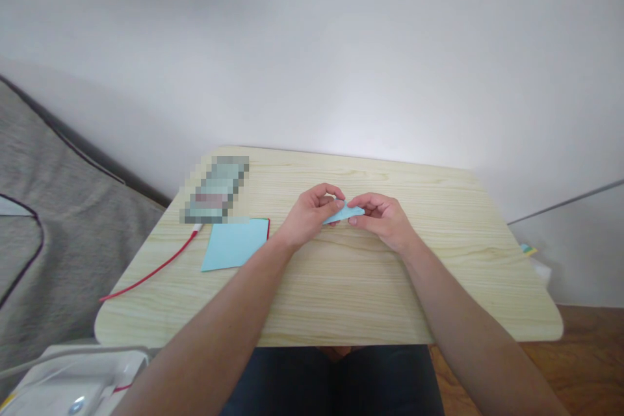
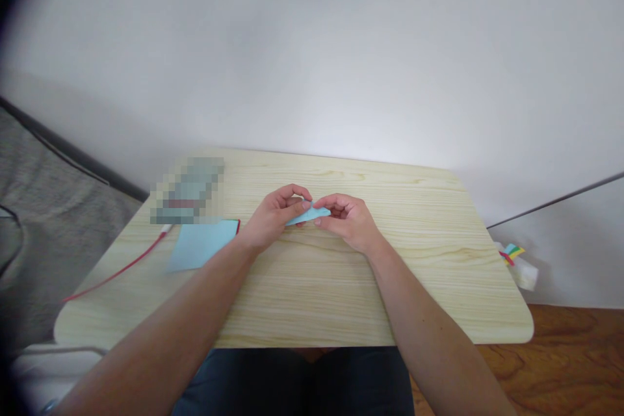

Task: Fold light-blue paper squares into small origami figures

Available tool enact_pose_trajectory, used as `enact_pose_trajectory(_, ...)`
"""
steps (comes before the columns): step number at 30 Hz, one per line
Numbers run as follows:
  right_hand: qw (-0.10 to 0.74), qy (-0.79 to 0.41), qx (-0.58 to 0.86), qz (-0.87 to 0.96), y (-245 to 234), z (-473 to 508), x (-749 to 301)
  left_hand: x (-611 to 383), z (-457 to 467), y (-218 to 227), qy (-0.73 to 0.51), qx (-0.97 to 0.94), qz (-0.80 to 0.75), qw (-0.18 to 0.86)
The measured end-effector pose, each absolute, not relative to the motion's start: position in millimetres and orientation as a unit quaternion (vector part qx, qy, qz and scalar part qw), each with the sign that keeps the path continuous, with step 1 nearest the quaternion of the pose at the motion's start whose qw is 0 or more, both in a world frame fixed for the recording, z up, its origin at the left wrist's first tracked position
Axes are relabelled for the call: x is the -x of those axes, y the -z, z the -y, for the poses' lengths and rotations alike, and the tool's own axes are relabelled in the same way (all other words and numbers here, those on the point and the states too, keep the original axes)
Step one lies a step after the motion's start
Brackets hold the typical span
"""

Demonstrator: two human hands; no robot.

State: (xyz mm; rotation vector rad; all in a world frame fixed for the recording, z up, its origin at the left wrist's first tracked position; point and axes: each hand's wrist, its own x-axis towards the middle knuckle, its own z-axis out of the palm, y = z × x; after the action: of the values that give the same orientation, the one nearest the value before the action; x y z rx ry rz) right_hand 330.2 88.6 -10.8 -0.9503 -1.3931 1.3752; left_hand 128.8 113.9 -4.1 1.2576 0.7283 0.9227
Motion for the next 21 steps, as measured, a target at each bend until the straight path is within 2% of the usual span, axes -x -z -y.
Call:
enact_pose_trajectory(9,0.485,-0.552,0.370,0.568,6,-85,-327,-130,-115,5,-0.407,-0.476,-0.315,0.712)
enact_pose_trajectory(21,0.513,-0.549,0.360,0.554,10,-82,-316,-132,-115,9,-0.421,-0.473,-0.327,0.701)
